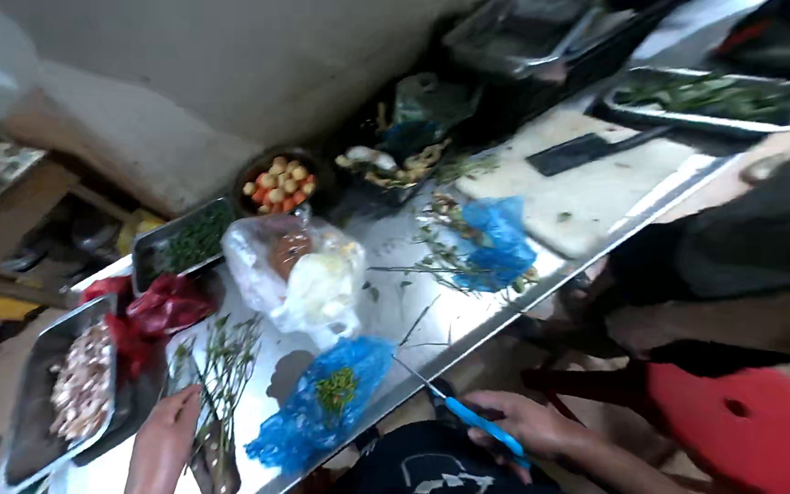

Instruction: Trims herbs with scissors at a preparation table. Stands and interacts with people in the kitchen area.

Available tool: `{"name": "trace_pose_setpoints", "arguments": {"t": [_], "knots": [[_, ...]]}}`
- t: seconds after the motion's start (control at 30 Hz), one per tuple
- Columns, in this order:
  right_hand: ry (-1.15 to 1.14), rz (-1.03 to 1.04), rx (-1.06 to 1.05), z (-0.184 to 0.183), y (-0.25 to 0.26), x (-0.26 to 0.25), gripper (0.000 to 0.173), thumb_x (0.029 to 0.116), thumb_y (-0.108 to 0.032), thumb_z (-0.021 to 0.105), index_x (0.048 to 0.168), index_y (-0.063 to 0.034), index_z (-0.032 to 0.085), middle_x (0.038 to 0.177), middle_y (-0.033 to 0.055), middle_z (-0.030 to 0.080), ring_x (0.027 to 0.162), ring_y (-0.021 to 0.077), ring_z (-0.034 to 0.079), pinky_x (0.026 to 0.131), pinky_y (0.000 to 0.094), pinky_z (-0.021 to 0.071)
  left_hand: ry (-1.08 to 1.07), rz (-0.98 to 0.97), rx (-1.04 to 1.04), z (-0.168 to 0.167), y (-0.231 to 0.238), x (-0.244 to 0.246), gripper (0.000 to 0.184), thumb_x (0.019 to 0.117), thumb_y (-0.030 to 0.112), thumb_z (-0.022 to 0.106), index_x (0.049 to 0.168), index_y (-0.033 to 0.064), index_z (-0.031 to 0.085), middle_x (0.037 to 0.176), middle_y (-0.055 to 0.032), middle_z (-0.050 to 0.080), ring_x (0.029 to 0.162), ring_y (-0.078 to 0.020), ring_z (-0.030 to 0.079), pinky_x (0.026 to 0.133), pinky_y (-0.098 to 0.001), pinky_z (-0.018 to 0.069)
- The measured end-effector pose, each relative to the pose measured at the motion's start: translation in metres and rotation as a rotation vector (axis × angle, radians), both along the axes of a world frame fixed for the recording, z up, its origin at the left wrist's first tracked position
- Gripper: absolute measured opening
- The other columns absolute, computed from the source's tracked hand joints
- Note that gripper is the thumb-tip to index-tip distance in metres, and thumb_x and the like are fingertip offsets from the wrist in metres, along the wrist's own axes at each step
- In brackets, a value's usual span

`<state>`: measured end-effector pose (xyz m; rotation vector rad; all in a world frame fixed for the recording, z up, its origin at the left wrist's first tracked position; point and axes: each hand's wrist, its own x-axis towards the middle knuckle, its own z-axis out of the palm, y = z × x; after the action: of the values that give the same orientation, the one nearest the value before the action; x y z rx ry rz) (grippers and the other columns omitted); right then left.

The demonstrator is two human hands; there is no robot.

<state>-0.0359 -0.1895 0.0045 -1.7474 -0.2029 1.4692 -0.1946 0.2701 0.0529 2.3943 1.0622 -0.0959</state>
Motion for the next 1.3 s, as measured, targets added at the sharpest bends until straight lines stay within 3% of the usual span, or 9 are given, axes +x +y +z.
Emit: {"name": "trace_pose_setpoints", "arguments": {"t": [0.3, 0.5, 0.6, 0.67, 0.77, 0.87, 1.07, 1.3], "knots": [[-0.133, -0.16, -0.038, 0.03, -0.063, 0.056, 0.045, 0.1015, -0.024, 0.065, 0.143, -0.0093, 0.054, 0.095, 0.0089, 0.067, 0.064, 0.0146, 0.063, 0.06, 0.033, 0.0561, -0.046, -0.46, -0.019, 0.01, -0.12, 0.125, 0.031, 0.106, 0.016, 0.05, 0.12, -0.0013, 0.071, 0.117, -0.0224, 0.069, 0.099, -0.0356, 0.07, 0.092, -0.0533, 0.0546], [-0.242, -0.506, 0.019, 0.009, -0.106, 0.068, 0.053, 0.0988, -0.02, 0.065, 0.146, -0.0028, 0.048, 0.09, 0.006, 0.066, 0.062, 0.0111, 0.064, 0.055, 0.0277, 0.056, 0.191, -0.802, -0.294, -0.015, -0.234, 0.192, 0.034, 0.1078, 0.021, 0.047, 0.127, 0.0032, 0.068, 0.129, -0.0173, 0.065, 0.114, -0.0285, 0.066, 0.103, -0.0442, 0.0503], [-0.249, -0.572, -0.007, 0.0, -0.125, 0.064, 0.055, 0.0972, -0.021, 0.066, 0.147, -0.0035, 0.048, 0.1, 0.0083, 0.065, 0.064, 0.0126, 0.063, 0.055, 0.0299, 0.0558, 0.252, -0.922, -0.448, -0.031, -0.286, 0.225, 0.034, 0.1077, 0.02, 0.046, 0.13, 0.0036, 0.066, 0.131, -0.0182, 0.063, 0.114, -0.0274, 0.066, 0.102, -0.0419, 0.0509], [-0.233, -0.597, -0.028, -0.004, -0.135, 0.06, 0.054, 0.0988, -0.018, 0.066, 0.148, -0.0046, 0.048, 0.103, 0.0097, 0.066, 0.063, 0.0138, 0.063, 0.054, 0.0312, 0.0555, 0.272, -0.866, -0.561, -0.043, -0.312, 0.246, 0.035, 0.1072, 0.019, 0.047, 0.133, 0.0031, 0.064, 0.131, -0.018, 0.063, 0.112, -0.0251, 0.066, 0.101, -0.0401, 0.0513], [-0.188, -0.668, -0.027, -0.012, -0.153, 0.054, 0.054, 0.0967, -0.02, 0.066, 0.147, -0.0054, 0.049, 0.094, 0.0065, 0.068, 0.058, 0.0132, 0.063, 0.051, 0.0309, 0.0558, 0.315, -0.484, -0.847, -0.06, -0.341, 0.271, 0.034, 0.1084, 0.02, 0.048, 0.137, 0.0036, 0.057, 0.115, -0.012, 0.066, 0.082, -0.0146, 0.067, 0.074, -0.0299, 0.0568], [-0.129, -0.719, -0.049, -0.014, -0.168, 0.052, 0.058, 0.0944, -0.022, 0.067, 0.147, -0.0062, 0.048, 0.087, 0.0055, 0.067, 0.058, 0.0143, 0.062, 0.052, 0.0317, 0.0559, 0.308, -0.217, -1.038, -0.075, -0.356, 0.279, 0.036, 0.1099, 0.023, 0.045, 0.139, 0.0028, 0.049, 0.101, -0.0115, 0.065, 0.066, -0.0148, 0.064, 0.059, -0.0286, 0.0552], [-0.096, -0.683, -0.087, -0.018, -0.185, 0.054, 0.057, 0.0955, -0.02, 0.067, 0.148, -0.0064, 0.048, 0.083, 0.0048, 0.065, 0.057, 0.0138, 0.062, 0.052, 0.0304, 0.0555, 0.347, -0.134, -1.102, -0.085, -0.369, 0.28, 0.037, 0.1105, 0.034, 0.044, 0.129, 0.0021, 0.049, 0.084, -0.0092, 0.067, 0.056, -0.0132, 0.063, 0.049, -0.0251, 0.0511], [-0.08, -0.596, -0.053, -0.026, -0.19, 0.069, 0.057, 0.0963, -0.023, 0.067, 0.148, -0.007, 0.047, 0.083, 0.0041, 0.064, 0.057, 0.0143, 0.063, 0.052, 0.0309, 0.0561, 0.37, -0.031, -1.116, -0.095, -0.388, 0.289, 0.037, 0.1107, 0.035, 0.043, 0.127, 0.0025, 0.05, 0.078, -0.0079, 0.066, 0.05, -0.0114, 0.059, 0.044, -0.0229, 0.0469]]}}
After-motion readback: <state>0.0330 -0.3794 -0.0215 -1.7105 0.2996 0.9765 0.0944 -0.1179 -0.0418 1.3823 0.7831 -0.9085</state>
